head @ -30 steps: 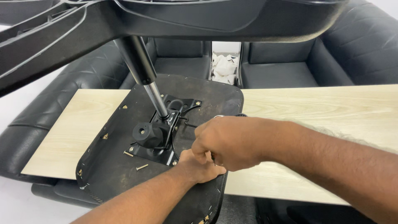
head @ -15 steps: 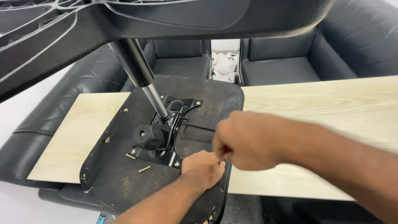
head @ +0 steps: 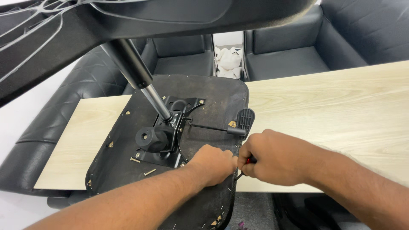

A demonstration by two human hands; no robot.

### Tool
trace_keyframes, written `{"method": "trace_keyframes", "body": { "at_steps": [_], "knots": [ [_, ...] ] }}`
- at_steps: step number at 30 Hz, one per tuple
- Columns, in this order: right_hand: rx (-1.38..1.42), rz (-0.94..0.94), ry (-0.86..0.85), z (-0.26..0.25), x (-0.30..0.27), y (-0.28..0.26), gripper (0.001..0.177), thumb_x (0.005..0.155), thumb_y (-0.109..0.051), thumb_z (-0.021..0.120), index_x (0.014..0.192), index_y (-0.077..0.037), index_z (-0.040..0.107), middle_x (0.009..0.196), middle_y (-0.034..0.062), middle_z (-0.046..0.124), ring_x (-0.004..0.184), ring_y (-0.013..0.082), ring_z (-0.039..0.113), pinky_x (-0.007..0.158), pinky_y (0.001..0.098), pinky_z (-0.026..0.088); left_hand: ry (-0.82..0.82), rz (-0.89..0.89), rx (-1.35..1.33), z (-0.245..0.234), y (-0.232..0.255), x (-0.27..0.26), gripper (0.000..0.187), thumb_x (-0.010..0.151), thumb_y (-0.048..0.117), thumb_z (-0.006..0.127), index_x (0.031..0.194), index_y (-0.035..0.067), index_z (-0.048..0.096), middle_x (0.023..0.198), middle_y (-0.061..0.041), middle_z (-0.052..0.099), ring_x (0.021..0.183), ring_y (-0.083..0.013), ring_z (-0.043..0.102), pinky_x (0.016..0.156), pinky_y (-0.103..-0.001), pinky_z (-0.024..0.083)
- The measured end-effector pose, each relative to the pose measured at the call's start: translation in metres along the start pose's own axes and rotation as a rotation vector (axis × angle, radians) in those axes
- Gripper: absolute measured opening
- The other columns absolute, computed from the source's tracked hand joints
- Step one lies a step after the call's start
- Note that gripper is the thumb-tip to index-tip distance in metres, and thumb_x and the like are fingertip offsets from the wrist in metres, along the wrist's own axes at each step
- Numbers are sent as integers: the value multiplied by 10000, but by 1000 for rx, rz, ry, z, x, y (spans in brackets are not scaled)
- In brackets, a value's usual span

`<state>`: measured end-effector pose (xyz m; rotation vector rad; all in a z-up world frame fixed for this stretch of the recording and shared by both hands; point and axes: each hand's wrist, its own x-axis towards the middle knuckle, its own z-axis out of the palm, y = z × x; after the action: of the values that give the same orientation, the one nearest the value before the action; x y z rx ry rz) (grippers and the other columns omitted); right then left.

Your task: The person uses a screwdriver to tighten screws on the underside of an office chair seat, securing the metal mounting plate to the seat base. The person works methodically on each screw hole around the central gas lift column.

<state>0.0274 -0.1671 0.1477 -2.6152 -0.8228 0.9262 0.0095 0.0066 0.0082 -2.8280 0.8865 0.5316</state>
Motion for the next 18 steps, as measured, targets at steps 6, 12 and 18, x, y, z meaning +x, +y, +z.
{"method": "trace_keyframes", "body": {
  "at_steps": [6, 12, 18],
  "knots": [
    [15, -88, 42, 9, -14, -2, 143, 804, -190, 677, 869, -135, 792, 783, 93, 776, 757, 263, 750, 746, 392, 579, -111, -280, -162, -10, 13, 16, 196, 946, 216, 601, 993, 118, 763, 1033, -94, 772, 985, -274, 753, 799, -414, 597],
    [11, -88, 4, 31, -14, -14, 159, 808, -169, 665, 919, -136, 775, 805, 123, 766, 752, 288, 750, 754, 399, 607, -197, -262, -133, -25, 26, 21, 204, 923, 301, 650, 987, 157, 779, 1033, -67, 773, 989, -241, 751, 798, -393, 603],
    [-21, -99, 69, 32, -9, -20, 142, 804, -164, 669, 900, -154, 773, 823, 120, 760, 785, 308, 750, 763, 410, 612, -157, -159, -106, -28, 8, 11, 242, 894, 321, 683, 1000, 125, 778, 1054, -81, 773, 998, -254, 747, 814, -399, 586]
  ]
}}
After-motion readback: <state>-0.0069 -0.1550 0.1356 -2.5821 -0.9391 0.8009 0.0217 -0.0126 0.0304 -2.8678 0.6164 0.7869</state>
